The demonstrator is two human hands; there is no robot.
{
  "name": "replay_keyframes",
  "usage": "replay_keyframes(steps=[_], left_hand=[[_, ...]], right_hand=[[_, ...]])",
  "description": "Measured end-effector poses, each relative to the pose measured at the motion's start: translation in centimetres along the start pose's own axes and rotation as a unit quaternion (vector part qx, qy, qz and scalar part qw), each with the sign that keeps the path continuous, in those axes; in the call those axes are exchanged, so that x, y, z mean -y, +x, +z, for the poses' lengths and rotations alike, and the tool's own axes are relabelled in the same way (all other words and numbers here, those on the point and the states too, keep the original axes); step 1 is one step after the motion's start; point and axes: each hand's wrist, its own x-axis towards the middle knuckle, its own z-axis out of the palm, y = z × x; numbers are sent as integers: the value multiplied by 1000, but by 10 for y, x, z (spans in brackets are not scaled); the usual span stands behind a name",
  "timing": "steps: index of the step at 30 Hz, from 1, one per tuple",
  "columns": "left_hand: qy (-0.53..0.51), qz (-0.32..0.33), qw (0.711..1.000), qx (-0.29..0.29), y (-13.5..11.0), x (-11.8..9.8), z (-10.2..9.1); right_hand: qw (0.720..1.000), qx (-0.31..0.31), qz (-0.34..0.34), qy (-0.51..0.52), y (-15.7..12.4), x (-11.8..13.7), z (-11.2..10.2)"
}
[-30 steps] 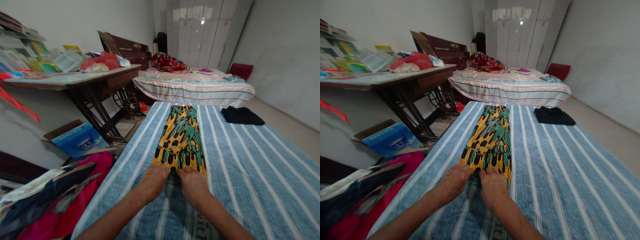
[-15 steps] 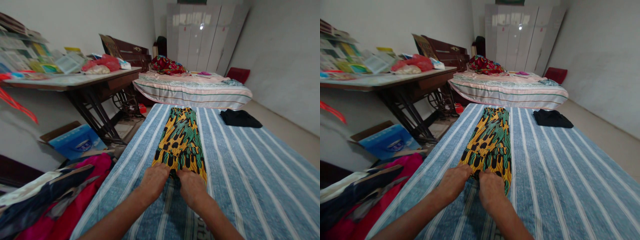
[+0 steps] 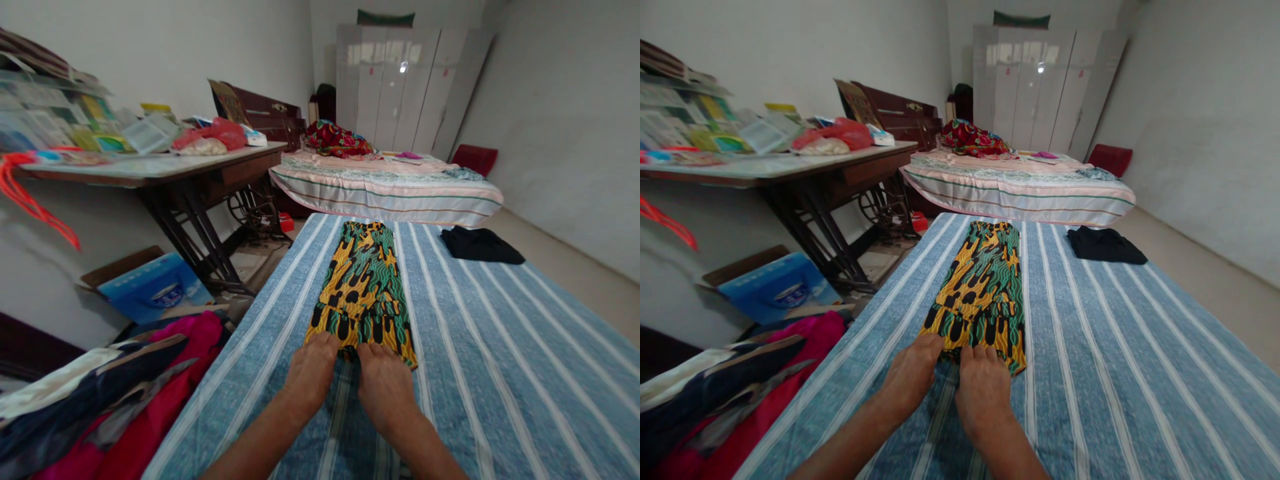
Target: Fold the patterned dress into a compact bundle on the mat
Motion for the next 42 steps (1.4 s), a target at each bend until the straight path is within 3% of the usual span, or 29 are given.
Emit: replay_keyframes(steps=[5,15,23,34,42], left_hand=[[-11,23,999,-26,-1,4,1],[7,68,998,-10,-9,11,7],[61,53,996,-37,-7,18,9],[99,61,988,-99,-17,24,-29],[54,139,975,-163,-43,13,-50]], right_hand=[[1000,-21,-14,-1,0,-1,3],[998,-33,-55,-6,-9,-5,16],[996,-52,-73,-23,-6,-9,15],[976,-150,-146,-58,0,-18,-27],[924,-297,-240,-28,-22,-30,-58]])
